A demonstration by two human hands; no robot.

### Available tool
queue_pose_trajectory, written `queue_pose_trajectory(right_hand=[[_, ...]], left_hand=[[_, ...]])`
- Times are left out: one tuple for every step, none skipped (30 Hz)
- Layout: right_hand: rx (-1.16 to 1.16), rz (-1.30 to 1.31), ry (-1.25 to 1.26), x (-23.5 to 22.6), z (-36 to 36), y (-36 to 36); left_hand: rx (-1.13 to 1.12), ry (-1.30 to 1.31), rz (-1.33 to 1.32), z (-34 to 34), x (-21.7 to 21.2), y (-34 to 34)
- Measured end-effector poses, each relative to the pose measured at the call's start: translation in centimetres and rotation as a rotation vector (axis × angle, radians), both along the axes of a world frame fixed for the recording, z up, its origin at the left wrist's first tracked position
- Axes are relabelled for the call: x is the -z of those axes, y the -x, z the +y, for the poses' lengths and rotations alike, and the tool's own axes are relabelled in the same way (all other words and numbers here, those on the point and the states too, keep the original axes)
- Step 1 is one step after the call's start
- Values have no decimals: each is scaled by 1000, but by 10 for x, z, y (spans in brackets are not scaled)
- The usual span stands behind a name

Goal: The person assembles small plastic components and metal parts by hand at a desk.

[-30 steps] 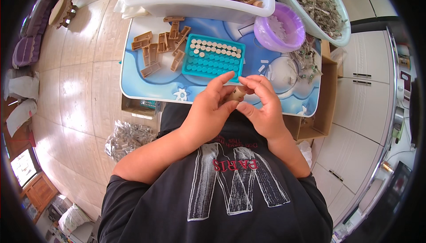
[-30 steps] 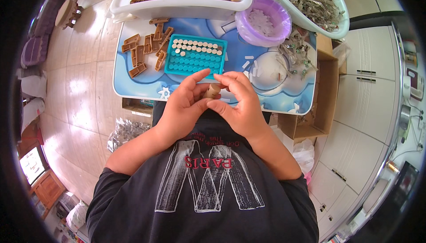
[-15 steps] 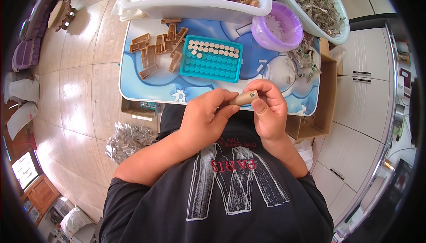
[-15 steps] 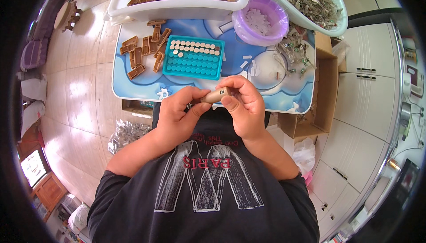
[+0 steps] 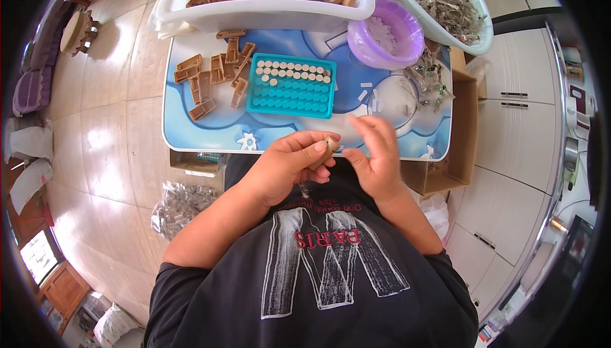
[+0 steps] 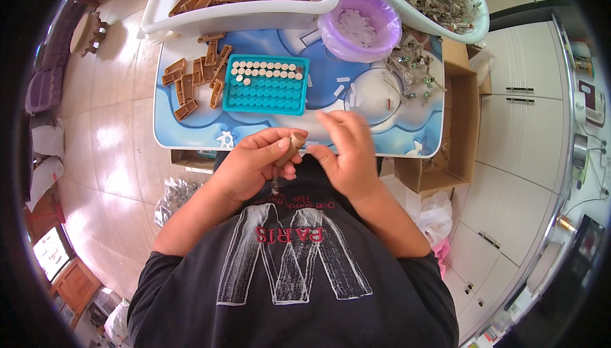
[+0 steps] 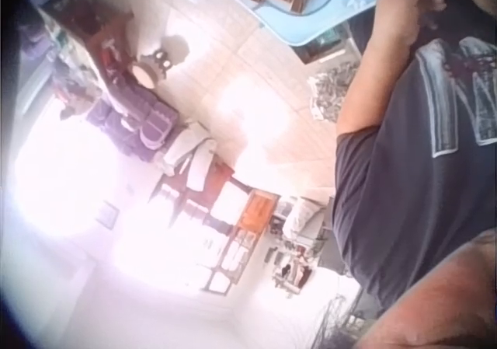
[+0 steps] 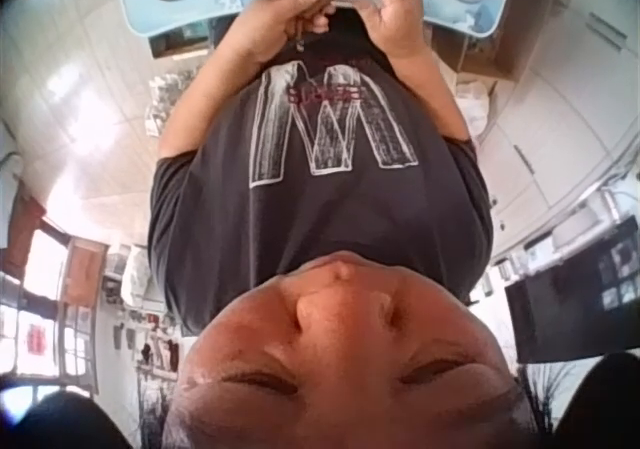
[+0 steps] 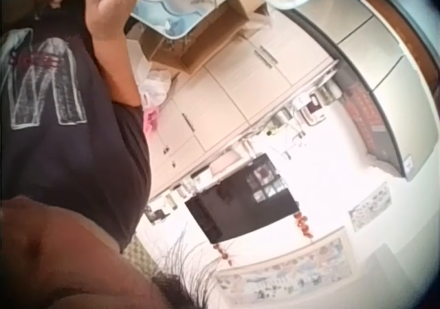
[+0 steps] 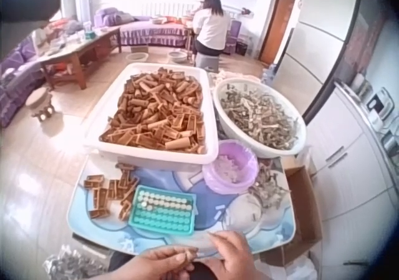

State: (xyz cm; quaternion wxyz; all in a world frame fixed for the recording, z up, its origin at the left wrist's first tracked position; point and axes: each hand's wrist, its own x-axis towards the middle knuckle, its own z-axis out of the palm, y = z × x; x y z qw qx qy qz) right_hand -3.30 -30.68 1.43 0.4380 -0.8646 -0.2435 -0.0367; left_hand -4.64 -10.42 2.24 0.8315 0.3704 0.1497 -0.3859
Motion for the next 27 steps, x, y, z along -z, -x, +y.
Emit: queue_pose_trajectory(right_hand=[[90,-114,170,3,-8,-2],[173,-228,333,8,-15,-3],[210,-214,440,14,-23,-1],[208,-215,440,18,-27,0],[231,-230,518,20,-31,2],[254,-245,596,21,-33,3],[255,-245,597,20,-32,3],[232,-240,650,19,-31,4],[209,-236,703,18,-29,5],[208,-235,701,18,-29,5],[202,-238,713,17,-29,4],[196,-241,724,16,-29,3],[198,-241,723,16,-30,2],[205,-242,598,15,-33,1],[210,-242,473,15,-35,0],[211,-242,472,15,-35,-1],[234,-171,274,16,-34,-2],[254,-98,75,16,-33,-3],[254,-70,-87,12,-29,-5],[254,-70,-87,10,-26,-5],[302,227,-420,9,-24,-3],[341,528,-750,8,-21,-2],[351,610,-869,6,-18,-4],[350,609,-870,2,-15,-4],[323,666,-873,-2,-10,-4],[294,723,-876,-4,-6,-3],[265,737,-894,-1,-2,-1]], left_hand=[[8,7,42,0,-2,-1],[2,4,42,0,-1,-1],[-38,25,51,-1,0,-1],[-78,46,60,-2,1,-2],[-77,48,61,-2,3,-2],[-81,60,74,-2,5,-3],[-84,73,87,-2,6,-4],[-85,72,89,-3,7,-4],[-97,66,99,-4,7,-4],[-110,59,108,-5,7,-4],[-108,59,108,-5,7,-5],[-113,52,101,-5,8,-5],[-120,44,93,-5,8,-5],[-118,43,93,-6,8,-6],[-122,49,87,-6,7,-6],[-126,54,82,-6,7,-7],[-126,52,83,-6,7,-7],[-132,49,85,-7,7,-7],[-138,46,88,-7,7,-6],[-137,46,87,-7,8,-7],[-139,56,89,-7,8,-6],[-141,67,91,-6,8,-7],[-141,66,91,-6,8,-7],[-151,73,101,-6,7,-7],[-161,81,111,-6,7,-7],[-161,80,110,-6,7,-7],[-162,113,108,-6,8,-7]])
